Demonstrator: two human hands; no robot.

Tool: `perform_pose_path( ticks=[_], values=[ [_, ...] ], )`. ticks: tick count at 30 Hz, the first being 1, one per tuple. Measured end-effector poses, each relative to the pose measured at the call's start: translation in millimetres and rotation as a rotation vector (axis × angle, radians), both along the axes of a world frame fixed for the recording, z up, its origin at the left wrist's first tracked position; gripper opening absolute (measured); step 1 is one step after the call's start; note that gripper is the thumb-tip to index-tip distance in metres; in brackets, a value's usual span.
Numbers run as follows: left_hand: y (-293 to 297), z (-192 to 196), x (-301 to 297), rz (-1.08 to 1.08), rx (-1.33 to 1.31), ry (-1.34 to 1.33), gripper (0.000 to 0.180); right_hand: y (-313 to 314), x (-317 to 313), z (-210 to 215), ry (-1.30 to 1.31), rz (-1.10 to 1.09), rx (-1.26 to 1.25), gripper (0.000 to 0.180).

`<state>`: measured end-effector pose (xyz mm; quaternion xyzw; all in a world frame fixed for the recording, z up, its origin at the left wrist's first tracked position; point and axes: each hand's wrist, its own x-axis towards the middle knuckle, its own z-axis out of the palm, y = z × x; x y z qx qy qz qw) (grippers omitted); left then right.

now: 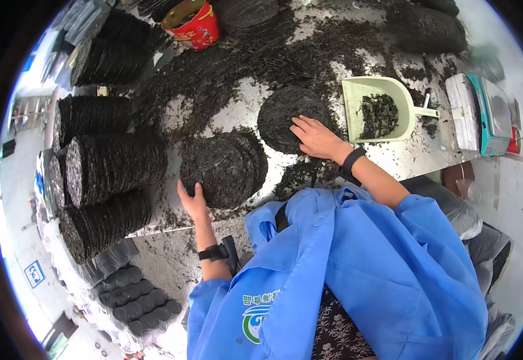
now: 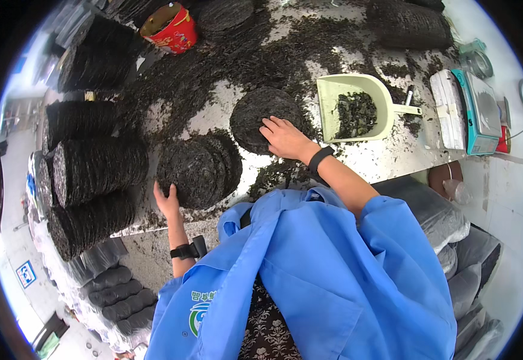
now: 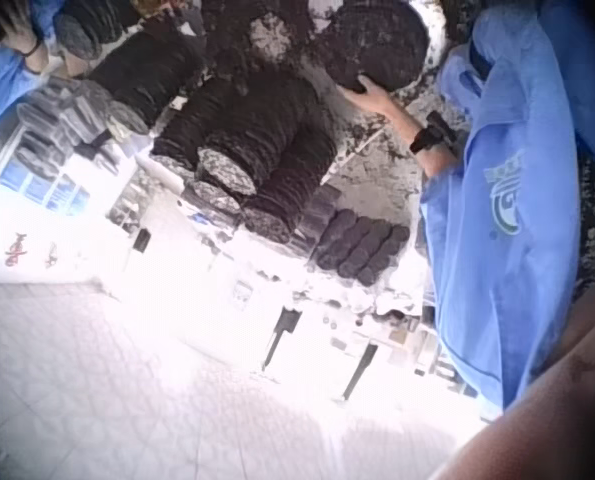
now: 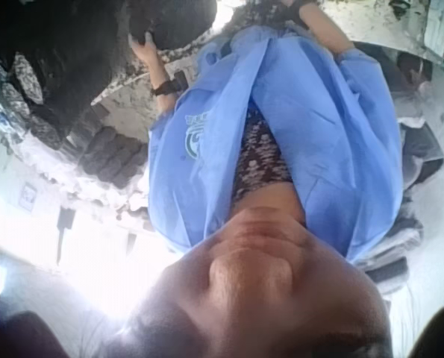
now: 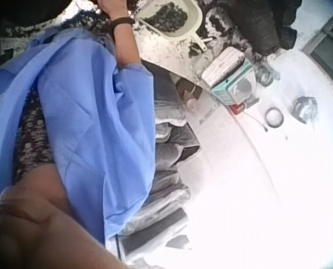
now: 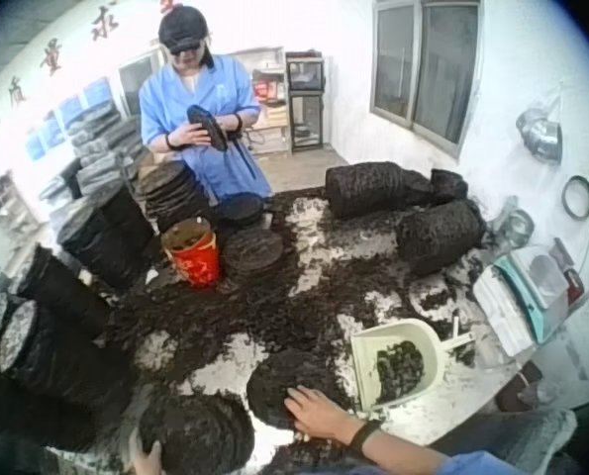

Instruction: The person manually shapes and compacts dark, granular seaweed into round, flat discs on a work table. They repeatedly press the material with their hands to form uniform shapes, occasionally using a dustpan to gather loose fragments. The finished discs are stacked in piles on the table.

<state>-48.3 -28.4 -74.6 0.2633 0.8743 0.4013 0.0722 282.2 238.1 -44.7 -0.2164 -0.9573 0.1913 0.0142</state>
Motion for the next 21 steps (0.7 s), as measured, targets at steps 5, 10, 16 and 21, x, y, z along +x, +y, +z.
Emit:
perform_pose_path(
  ticks=[5, 10, 16, 21],
  values=[
    [18.4, 69.6, 31.5, 0.07, -0.689, 0.004, 0.061, 17.6, 21.9, 66.6, 0.551, -0.451, 0.03, 0.041],
    [37.0, 79.1, 43.8, -0.173, -0.244, 0.205, 0.056, 30.0, 39.6, 91.1, 1.149, -0.968, -1.038, 0.025],
    [127.6, 156.4, 129.8, -0.534, 0.301, -0.958, 0.048, 11.6, 43.7, 114.2, 1.248, -0.9, -1.483, 0.022],
    [140.3, 140.6, 149.0, -0.512, 0.463, -1.213, 0.031, -1.2, 41.3, 117.2, 1.167, -0.834, -1.519, 0.031]
  ],
)
